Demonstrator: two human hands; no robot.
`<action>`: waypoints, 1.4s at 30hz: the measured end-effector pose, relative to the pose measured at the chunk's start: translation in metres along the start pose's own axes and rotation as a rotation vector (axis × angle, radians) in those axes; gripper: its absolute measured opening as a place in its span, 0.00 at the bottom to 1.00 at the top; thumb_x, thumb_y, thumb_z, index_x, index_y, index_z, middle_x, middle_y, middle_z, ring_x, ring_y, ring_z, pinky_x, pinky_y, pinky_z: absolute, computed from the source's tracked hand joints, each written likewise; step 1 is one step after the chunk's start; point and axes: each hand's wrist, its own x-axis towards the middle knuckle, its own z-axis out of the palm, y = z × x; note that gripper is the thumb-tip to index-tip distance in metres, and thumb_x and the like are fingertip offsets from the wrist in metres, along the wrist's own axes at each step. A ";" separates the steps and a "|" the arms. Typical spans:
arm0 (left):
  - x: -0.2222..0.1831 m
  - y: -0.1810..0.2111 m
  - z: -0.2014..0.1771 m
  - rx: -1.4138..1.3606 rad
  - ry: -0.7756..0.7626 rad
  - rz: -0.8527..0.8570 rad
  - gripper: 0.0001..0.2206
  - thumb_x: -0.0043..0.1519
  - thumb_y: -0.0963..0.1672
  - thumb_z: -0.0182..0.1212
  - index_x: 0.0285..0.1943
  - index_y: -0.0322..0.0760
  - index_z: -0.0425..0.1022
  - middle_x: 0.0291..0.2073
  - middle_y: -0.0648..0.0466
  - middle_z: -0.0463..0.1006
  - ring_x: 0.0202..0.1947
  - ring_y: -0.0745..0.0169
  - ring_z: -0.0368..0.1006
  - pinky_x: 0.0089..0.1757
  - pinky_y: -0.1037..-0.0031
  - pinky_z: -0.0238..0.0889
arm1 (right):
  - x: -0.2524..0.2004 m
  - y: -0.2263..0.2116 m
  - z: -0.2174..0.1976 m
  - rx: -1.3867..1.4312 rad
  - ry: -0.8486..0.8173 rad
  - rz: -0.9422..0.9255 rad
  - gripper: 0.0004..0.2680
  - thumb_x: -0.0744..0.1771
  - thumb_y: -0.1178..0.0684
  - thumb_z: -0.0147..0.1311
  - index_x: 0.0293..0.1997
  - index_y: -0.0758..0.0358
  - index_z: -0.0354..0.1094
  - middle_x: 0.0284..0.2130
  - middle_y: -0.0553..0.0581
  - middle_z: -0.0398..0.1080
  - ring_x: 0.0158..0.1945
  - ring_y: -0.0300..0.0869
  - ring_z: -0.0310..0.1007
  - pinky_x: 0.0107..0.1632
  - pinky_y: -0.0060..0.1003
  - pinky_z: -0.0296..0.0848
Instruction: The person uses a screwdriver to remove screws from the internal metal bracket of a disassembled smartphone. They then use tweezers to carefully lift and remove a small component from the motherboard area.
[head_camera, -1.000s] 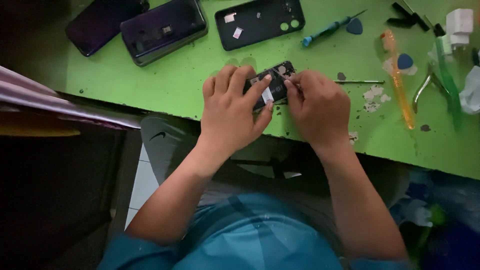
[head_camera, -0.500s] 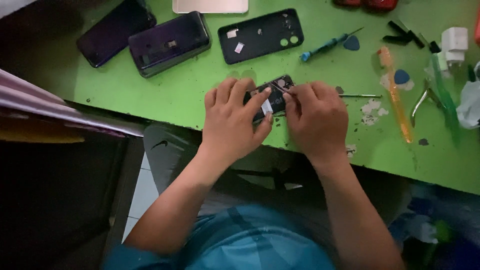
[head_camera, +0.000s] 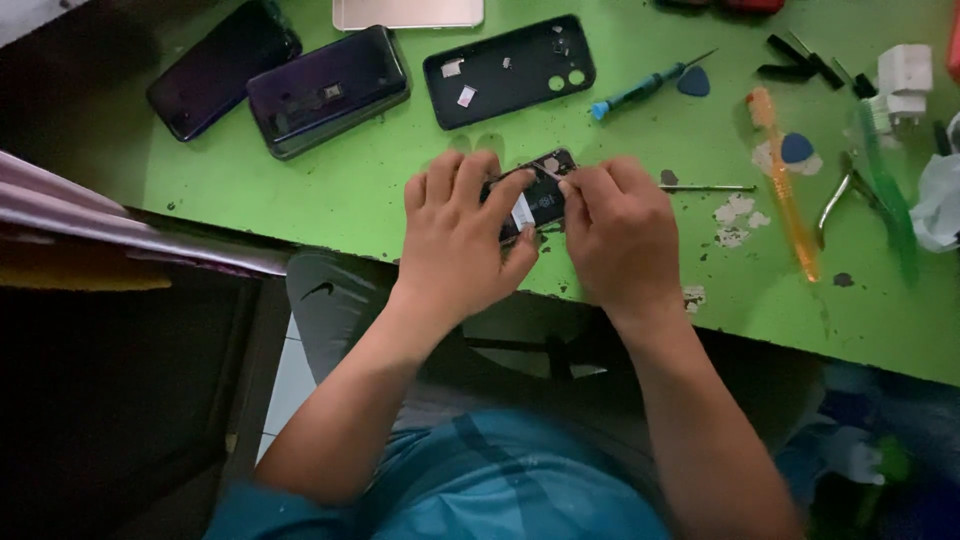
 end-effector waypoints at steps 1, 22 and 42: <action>0.001 0.000 0.001 0.001 -0.002 0.000 0.22 0.54 0.52 0.62 0.58 0.50 0.75 0.48 0.53 0.65 0.54 0.48 0.60 0.49 0.60 0.51 | 0.001 0.001 0.000 0.002 -0.001 0.001 0.05 0.73 0.53 0.55 0.43 0.60 0.75 0.31 0.56 0.70 0.34 0.44 0.72 0.39 0.38 0.74; 0.004 -0.001 -0.008 -0.093 -0.130 -0.053 0.25 0.57 0.50 0.61 0.66 0.49 0.72 0.46 0.54 0.59 0.54 0.48 0.55 0.50 0.63 0.47 | 0.000 -0.002 -0.003 0.086 -0.057 0.027 0.05 0.74 0.55 0.49 0.46 0.65 0.68 0.35 0.55 0.66 0.35 0.56 0.72 0.33 0.48 0.73; 0.068 -0.100 0.005 0.088 0.315 0.146 0.04 0.59 0.44 0.78 0.33 0.47 0.87 0.36 0.60 0.80 0.43 0.53 0.67 0.37 0.61 0.61 | -0.001 0.003 -0.004 0.010 0.255 0.110 0.04 0.73 0.58 0.56 0.43 0.66 0.71 0.36 0.62 0.73 0.42 0.50 0.69 0.49 0.46 0.66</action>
